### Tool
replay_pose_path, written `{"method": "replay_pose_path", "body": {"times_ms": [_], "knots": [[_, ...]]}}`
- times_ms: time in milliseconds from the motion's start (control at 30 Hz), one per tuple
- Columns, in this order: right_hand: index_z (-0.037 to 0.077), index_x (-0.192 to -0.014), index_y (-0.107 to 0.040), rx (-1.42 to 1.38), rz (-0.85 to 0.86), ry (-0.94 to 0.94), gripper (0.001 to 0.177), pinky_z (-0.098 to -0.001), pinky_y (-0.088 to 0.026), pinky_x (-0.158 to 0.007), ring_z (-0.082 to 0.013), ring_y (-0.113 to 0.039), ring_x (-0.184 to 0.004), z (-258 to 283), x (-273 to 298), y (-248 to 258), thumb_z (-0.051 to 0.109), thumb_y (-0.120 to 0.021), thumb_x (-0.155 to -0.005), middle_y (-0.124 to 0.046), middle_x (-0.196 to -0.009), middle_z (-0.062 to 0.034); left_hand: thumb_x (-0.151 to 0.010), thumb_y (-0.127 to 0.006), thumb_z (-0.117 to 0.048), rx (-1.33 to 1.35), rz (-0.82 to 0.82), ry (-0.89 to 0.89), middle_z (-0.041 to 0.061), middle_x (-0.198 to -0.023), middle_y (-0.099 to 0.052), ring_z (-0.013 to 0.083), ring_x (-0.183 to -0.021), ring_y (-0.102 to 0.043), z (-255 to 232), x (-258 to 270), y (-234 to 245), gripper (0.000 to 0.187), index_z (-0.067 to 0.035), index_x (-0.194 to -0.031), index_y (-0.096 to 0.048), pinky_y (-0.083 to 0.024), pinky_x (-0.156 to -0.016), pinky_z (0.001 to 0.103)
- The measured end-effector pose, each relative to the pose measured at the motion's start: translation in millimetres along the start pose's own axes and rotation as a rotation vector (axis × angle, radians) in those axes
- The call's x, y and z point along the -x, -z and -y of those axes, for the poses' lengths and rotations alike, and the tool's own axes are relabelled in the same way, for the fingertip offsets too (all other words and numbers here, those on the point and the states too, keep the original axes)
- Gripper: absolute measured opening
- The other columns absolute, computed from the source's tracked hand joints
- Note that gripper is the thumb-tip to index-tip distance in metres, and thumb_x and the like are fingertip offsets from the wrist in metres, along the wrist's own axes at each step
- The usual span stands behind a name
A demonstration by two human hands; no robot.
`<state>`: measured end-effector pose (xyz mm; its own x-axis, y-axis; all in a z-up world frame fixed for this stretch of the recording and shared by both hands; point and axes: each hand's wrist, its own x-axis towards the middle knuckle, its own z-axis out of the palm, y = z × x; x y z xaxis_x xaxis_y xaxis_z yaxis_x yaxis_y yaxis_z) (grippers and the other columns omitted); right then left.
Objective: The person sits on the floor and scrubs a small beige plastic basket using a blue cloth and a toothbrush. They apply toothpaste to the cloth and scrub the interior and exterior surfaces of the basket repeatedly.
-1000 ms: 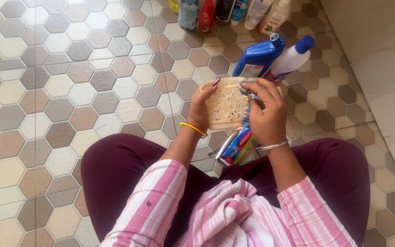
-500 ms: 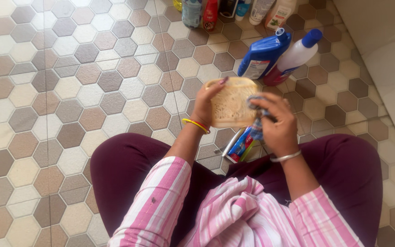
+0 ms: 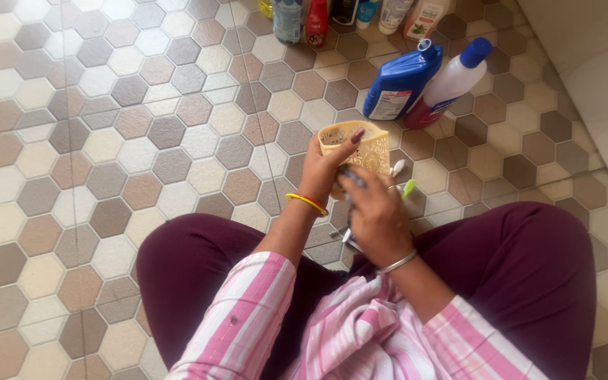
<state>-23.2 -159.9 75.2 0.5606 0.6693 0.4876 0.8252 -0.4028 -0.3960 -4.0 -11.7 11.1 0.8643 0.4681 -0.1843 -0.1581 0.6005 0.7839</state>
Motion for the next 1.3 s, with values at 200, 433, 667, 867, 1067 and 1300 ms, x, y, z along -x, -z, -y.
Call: {"method": "replay_pose_path", "body": {"times_ms": [200,433,667,867,1067,1300], "knots": [[0.012,-0.134,-0.068,-0.384,-0.010,-0.549,0.042,-0.0357,-0.054,-0.098,-0.0263,-0.066,-0.115,-73.2,6.1,-15.2,0.001,-0.062,-0.093,-0.064,-0.132,-0.0104,-0.065,-0.093,-0.028,-0.255,-0.087,-0.021,0.021,-0.111,-0.071,0.0248,-0.096,-0.075,-4.3,0.3,-4.5,0.085,0.006,-0.126,-0.044,-0.063,-0.082,0.038],[0.011,-0.142,-0.060,-0.407,-0.025,-0.577,0.049,-0.0338,-0.049,-0.104,-0.0230,-0.063,-0.123,-98.2,29.5,-56.4,0.004,-0.066,-0.094,-0.062,-0.137,-0.0108,-0.060,-0.098,-0.032,-0.703,-0.188,-0.152,0.024,-0.121,-0.065,0.0289,-0.109,-0.072,5.3,2.5,-5.1,0.103,0.009,-0.133,-0.038,-0.061,-0.089,0.035],[0.015,-0.144,-0.058,-0.579,0.042,-0.762,0.054,-0.0306,-0.048,-0.103,-0.0177,-0.065,-0.119,-97.9,23.5,-70.6,0.004,-0.063,-0.092,-0.068,-0.133,-0.0069,-0.088,-0.076,-0.040,-0.943,-0.108,-0.139,0.028,-0.130,-0.055,0.0374,-0.111,-0.067,22.0,-6.5,23.1,0.071,-0.003,-0.144,-0.052,-0.057,-0.094,0.044],[0.016,-0.141,-0.061,-0.685,0.050,-0.845,0.049,-0.0310,-0.052,-0.100,-0.0189,-0.067,-0.116,-110.3,31.8,-82.6,0.006,-0.062,-0.093,-0.070,-0.131,-0.0087,-0.096,-0.060,-0.021,-1.062,-0.188,0.030,0.024,-0.128,-0.070,0.0359,-0.096,-0.077,12.8,-2.5,30.8,0.046,-0.004,-0.139,-0.058,-0.065,-0.073,0.041],[0.017,-0.141,-0.062,-0.621,0.094,-0.759,0.050,-0.0328,-0.049,-0.104,-0.0227,-0.064,-0.123,-107.9,30.0,-77.4,0.006,-0.065,-0.092,-0.064,-0.137,-0.0109,-0.079,-0.055,0.011,-0.865,-0.266,0.215,0.026,-0.135,-0.059,0.0386,-0.099,-0.074,4.4,13.3,17.7,0.085,-0.008,-0.156,-0.022,-0.064,-0.062,0.041],[0.018,-0.139,-0.062,-0.569,0.120,-0.571,0.053,-0.0358,-0.050,-0.105,-0.0272,-0.065,-0.120,-87.2,26.0,-50.7,0.002,-0.062,-0.088,-0.062,-0.137,-0.0114,-0.083,-0.044,0.016,-0.400,-0.405,0.383,0.029,-0.136,-0.053,0.0411,-0.096,-0.076,7.4,6.5,23.9,0.104,-0.014,-0.158,0.022,-0.064,-0.068,0.044]]}}
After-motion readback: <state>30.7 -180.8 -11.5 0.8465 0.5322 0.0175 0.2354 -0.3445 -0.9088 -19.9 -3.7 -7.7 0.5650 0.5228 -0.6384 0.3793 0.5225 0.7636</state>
